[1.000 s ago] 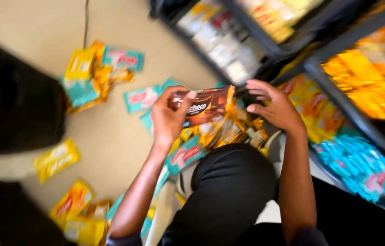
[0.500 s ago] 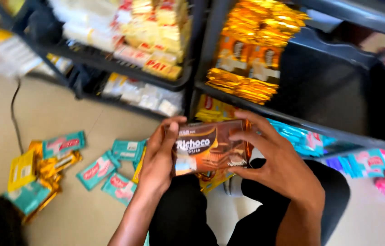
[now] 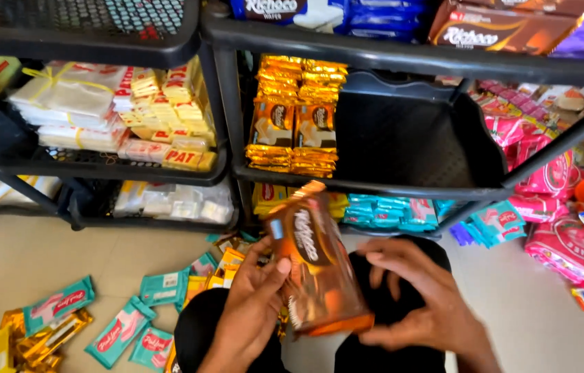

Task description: The person is organizing and stocking snack wafer packages from a pile on the floor onto a shelving unit.

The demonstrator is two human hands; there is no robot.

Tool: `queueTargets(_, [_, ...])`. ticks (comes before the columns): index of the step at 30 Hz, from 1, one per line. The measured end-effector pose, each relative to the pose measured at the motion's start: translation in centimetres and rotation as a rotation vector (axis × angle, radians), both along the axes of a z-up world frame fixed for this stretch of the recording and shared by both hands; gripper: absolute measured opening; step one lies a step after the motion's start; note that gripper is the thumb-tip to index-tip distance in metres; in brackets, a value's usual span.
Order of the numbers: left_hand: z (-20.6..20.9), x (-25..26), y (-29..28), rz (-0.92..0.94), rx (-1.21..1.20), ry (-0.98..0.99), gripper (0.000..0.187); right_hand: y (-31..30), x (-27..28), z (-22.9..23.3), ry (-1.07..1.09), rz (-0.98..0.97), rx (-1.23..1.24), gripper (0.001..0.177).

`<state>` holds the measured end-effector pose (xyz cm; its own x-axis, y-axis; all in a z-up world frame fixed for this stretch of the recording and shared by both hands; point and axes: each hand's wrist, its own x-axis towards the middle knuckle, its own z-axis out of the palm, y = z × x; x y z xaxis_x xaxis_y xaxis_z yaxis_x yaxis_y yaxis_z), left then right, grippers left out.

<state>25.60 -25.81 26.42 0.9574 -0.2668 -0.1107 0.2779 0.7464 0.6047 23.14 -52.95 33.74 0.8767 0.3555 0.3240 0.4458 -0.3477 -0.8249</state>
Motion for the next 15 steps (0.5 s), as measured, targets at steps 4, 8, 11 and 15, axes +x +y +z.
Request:
queueTargets(4, [1.7, -1.1, -0.2, -0.220, 0.165, 0.010, 0.048, 0.9, 0.4, 3.5, -0.384, 0.010, -0.270, 0.066])
queueTargets(8, [2.7, -1.3, -1.0, -0.408, 0.319, -0.002, 0.051, 0.2, 0.3, 3.4, -0.541, -0.003, -0.336, 0.052])
queueTargets(11, [5.0, -1.4, -0.4, -0.291, 0.482, -0.254, 0.057, -0.7, -0.1, 3.8, -0.592, -0.037, -0.306, 0.042])
queueTargets(15, [10.5, -0.3, 0.9, 0.186, 0.895, -0.990, 0.071, -3.1, -0.9, 6.3, -0.749, -0.326, -0.343, 0.039])
